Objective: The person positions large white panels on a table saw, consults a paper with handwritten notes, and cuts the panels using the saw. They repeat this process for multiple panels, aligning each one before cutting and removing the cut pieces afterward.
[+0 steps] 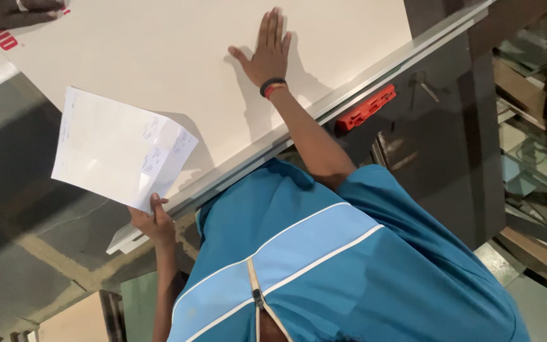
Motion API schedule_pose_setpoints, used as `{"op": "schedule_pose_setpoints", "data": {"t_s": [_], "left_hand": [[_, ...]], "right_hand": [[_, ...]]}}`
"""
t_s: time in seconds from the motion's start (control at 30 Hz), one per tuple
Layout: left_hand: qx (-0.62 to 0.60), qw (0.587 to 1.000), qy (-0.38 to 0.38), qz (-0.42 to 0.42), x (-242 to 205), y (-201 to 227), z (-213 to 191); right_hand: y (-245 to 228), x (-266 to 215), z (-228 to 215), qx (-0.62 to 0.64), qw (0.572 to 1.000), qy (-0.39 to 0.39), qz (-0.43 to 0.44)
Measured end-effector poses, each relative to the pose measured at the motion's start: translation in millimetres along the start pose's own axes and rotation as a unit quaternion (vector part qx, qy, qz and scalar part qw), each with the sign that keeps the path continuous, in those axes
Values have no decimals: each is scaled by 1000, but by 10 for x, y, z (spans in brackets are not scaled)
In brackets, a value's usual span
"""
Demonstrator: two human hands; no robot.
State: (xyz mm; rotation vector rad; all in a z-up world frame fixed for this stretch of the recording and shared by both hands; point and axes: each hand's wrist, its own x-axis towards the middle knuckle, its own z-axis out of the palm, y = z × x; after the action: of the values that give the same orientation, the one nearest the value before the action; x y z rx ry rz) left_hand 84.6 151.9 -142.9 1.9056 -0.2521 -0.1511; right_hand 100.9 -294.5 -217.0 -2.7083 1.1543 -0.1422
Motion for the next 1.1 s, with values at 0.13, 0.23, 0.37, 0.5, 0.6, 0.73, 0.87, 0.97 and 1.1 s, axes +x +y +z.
{"op": "schedule_pose_setpoints", "data": {"t_s": [0.13,0.23,0.37,0.5,0.6,0.73,0.87,0.97,1.1], "left_hand": [[-29,1000,6,8,15,-9,16],[-37,999,14,11,-65,-57,14],[-23,999,34,13,-23,-83,33],[-33,999,36,14,-50,32,4],[27,998,-8,58,28,259,4],[-48,989,-122,67,86,720,157],[-96,955,-281,14,316,1181,567],[-152,893,-424,-14,499,1439,980],[-103,820,-560,60,578,1702,1460]], "right_hand": [[149,-455,-122,-54,990,-123,31],[339,-578,-170,-93,979,-172,59],[395,-251,-59,-80,983,-130,106],[469,-109,68,-51,983,-102,147],[598,-54,-95,-2,993,-65,94],[607,-299,-632,294,913,-272,80],[561,-1006,-1508,599,723,-332,-90],[686,-1294,-2111,690,665,-285,-16],[1016,-1611,-2534,729,632,-234,123]]}}
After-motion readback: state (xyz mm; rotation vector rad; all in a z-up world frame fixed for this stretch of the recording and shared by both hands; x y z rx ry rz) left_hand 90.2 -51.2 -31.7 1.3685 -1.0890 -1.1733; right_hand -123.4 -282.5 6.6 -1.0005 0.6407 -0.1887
